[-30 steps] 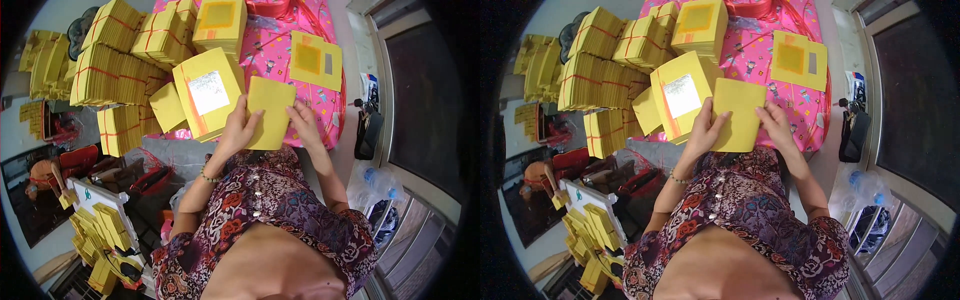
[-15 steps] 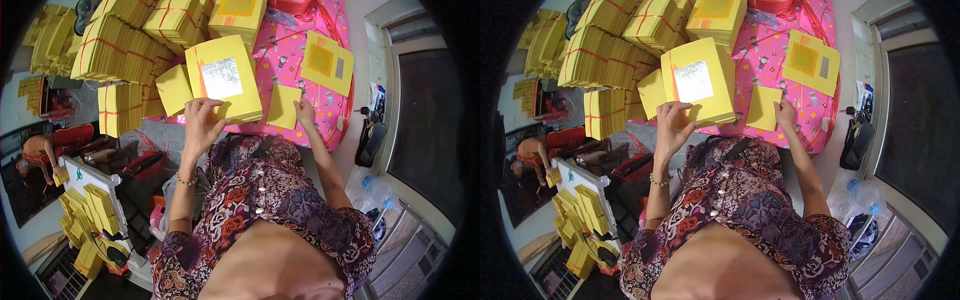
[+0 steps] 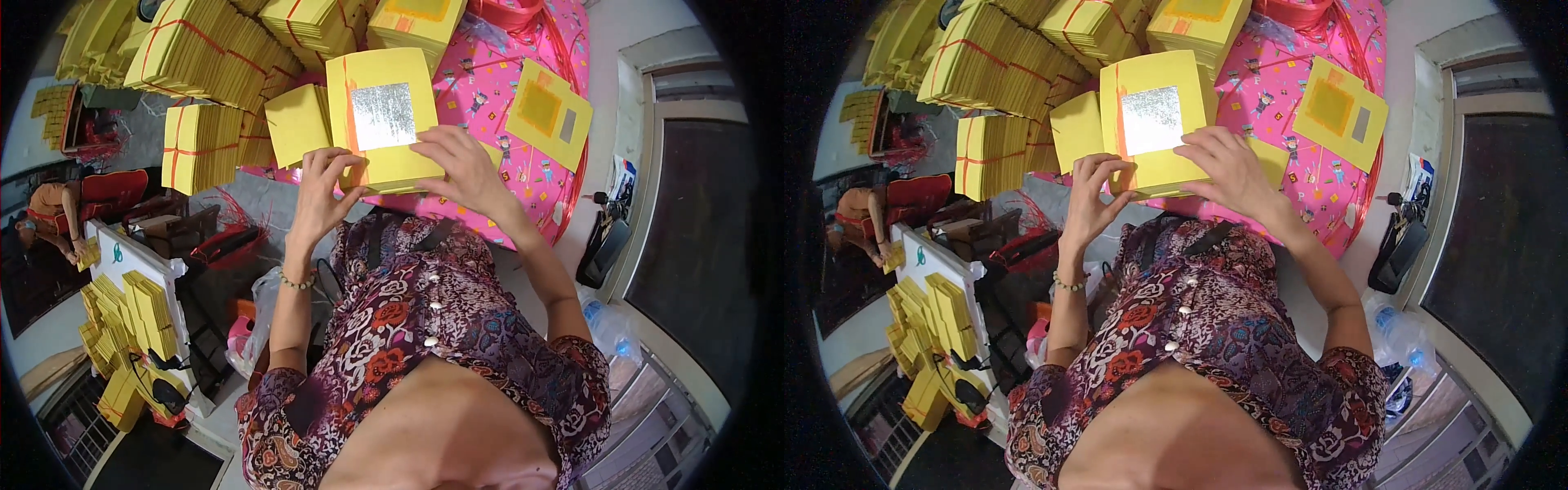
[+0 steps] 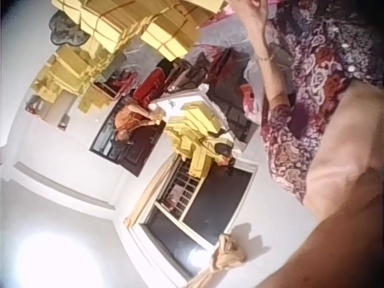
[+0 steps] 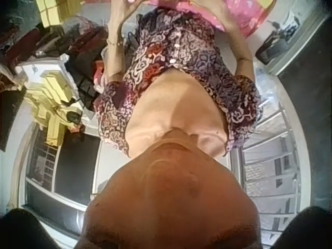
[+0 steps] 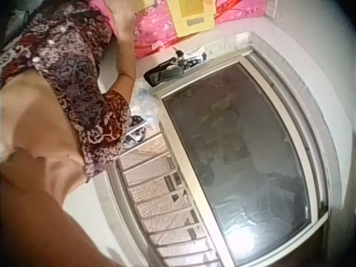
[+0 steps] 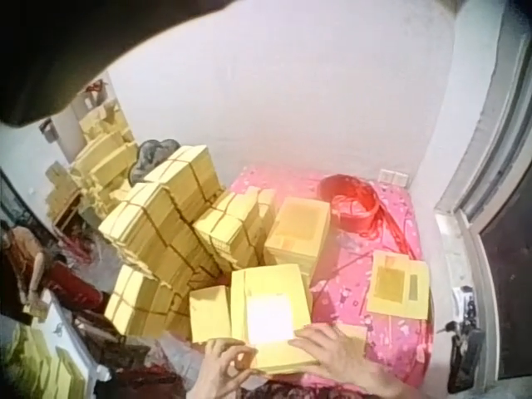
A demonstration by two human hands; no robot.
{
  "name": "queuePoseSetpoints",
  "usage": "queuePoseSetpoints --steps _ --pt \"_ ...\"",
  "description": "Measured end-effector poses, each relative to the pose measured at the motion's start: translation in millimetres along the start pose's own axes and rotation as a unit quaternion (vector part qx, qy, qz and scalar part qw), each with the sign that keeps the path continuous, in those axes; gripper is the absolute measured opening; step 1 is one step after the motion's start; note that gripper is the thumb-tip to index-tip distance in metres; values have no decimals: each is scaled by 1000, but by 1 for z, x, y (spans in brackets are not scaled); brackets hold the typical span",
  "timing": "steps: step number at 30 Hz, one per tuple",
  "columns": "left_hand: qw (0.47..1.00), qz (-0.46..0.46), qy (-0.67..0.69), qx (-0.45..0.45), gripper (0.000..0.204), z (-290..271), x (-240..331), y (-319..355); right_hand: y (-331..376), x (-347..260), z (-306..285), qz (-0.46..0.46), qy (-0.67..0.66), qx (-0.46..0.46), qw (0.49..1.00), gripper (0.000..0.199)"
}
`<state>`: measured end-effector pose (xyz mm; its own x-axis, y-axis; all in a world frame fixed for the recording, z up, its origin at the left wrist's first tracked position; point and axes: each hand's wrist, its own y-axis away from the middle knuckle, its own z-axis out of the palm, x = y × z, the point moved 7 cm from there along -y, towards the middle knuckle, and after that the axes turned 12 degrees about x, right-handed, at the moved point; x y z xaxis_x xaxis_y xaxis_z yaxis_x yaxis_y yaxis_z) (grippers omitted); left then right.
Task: Sorting and stacking yellow joss paper bundles.
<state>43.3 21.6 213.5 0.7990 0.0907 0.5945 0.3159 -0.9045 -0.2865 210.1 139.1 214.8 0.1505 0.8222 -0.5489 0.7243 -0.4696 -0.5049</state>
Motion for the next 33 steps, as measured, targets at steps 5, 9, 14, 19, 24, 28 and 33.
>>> queuePoseSetpoints --steps 5,9,14,19,24,28,33 --pt "1000 12 4 -3 44 0 -1 1 -3 6 13 -28 35 -50 998 46" --pt "1000 10 0 -8 42 0 -4 1 -5 3 10 -73 48 -53 995 44" --pt "999 -2 44 -7 32 -4 -9 -2 -7 6 10 -82 23 -49 995 32" --pt "997 -31 73 9 21 -6 -17 -3 -9 15 10 20 -56 -69 996 18" --pt "991 -75 99 55 15 -2 -27 -2 -8 20 13 64 -85 -54 993 15" --pt "988 -102 100 52 12 0 -31 -2 -10 23 14 71 -77 -38 994 17" --pt "988 -114 98 46 13 1 -32 -2 -9 25 16 90 -87 -45 991 16"
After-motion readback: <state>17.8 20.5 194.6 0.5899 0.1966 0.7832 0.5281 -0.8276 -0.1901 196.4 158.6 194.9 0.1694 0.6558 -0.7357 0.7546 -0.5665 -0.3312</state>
